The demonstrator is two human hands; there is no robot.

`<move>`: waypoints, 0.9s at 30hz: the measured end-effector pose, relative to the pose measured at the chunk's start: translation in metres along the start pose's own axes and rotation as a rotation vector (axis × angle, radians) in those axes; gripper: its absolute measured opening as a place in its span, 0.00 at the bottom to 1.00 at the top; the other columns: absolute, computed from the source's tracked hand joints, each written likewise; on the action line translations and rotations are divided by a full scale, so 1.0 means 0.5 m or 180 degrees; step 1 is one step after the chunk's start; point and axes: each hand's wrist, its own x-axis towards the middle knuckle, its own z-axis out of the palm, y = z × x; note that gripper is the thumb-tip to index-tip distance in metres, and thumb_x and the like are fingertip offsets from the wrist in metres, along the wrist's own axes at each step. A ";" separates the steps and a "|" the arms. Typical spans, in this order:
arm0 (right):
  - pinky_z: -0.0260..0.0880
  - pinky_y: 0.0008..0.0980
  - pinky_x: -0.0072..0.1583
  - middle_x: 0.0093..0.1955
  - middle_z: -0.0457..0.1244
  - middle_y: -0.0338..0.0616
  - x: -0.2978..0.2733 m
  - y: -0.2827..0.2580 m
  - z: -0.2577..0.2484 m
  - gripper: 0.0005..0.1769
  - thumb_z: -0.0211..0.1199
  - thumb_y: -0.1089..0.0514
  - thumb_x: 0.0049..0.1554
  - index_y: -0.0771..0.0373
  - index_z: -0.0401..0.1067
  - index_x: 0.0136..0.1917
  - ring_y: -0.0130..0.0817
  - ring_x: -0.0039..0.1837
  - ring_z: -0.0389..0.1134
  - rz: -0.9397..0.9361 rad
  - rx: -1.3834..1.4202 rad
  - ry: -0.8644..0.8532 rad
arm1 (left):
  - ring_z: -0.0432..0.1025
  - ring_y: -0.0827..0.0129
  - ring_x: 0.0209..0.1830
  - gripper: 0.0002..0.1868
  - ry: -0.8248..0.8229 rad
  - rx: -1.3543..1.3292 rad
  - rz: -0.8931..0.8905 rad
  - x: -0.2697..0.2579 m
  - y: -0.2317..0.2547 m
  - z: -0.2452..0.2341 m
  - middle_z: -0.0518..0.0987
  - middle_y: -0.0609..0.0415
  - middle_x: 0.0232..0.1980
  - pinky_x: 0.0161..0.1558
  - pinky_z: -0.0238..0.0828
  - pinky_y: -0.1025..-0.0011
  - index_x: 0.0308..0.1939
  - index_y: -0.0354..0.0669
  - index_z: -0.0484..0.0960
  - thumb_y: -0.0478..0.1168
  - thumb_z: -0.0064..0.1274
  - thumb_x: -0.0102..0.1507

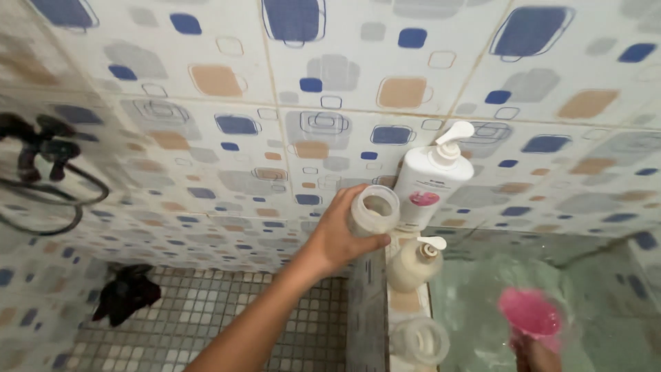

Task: The recorder is washing several small baby bottles and their components in a bathroom sink or water basin using a bottle brush and soapy water.

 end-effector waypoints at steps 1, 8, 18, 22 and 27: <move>0.41 0.33 0.31 0.30 0.50 0.32 -0.011 0.000 0.013 0.14 0.48 0.43 0.63 0.51 0.60 0.41 0.28 0.29 0.47 0.0011 0.0162 0.0048 | 0.67 0.59 0.68 0.47 -0.0049 0.0007 0.0033 0.003 0.001 -0.008 0.71 0.48 0.65 0.68 0.62 0.64 0.69 0.37 0.67 0.44 0.73 0.50; 0.37 0.32 0.27 0.26 0.48 0.30 -0.293 -0.041 0.100 0.17 0.48 0.44 0.63 0.53 0.60 0.37 0.26 0.25 0.44 0.0146 0.1410 0.0652 | 0.67 0.59 0.69 0.49 -0.0551 -0.0374 0.0053 -0.022 0.019 -0.051 0.72 0.44 0.68 0.69 0.62 0.63 0.71 0.37 0.65 0.46 0.73 0.50; 0.34 0.26 0.26 0.27 0.45 0.25 -0.912 -0.227 0.328 0.15 0.51 0.45 0.64 0.54 0.62 0.41 0.19 0.24 0.40 -0.0214 0.1647 0.1231 | 0.73 0.61 0.64 0.44 -0.1233 -0.1019 0.0449 -0.136 0.083 -0.215 0.77 0.44 0.63 0.64 0.68 0.64 0.69 0.36 0.68 0.44 0.71 0.52; 0.33 0.31 0.22 0.23 0.45 0.28 -1.021 -0.155 0.282 0.21 0.53 0.41 0.64 0.59 0.65 0.40 0.21 0.20 0.38 -0.0245 0.1547 0.0637 | 0.70 0.60 0.64 0.46 -0.1229 -0.0755 0.0651 -0.196 0.074 -0.255 0.75 0.44 0.64 0.64 0.66 0.65 0.68 0.35 0.67 0.43 0.74 0.50; 0.34 0.33 0.23 0.24 0.45 0.34 -1.237 -0.193 0.509 0.22 0.55 0.44 0.66 0.67 0.69 0.45 0.24 0.21 0.39 -0.0177 0.1040 0.1006 | 0.74 0.63 0.61 0.44 -0.1593 -0.0997 0.0371 -0.305 0.063 -0.296 0.80 0.47 0.60 0.62 0.69 0.66 0.67 0.38 0.68 0.43 0.72 0.51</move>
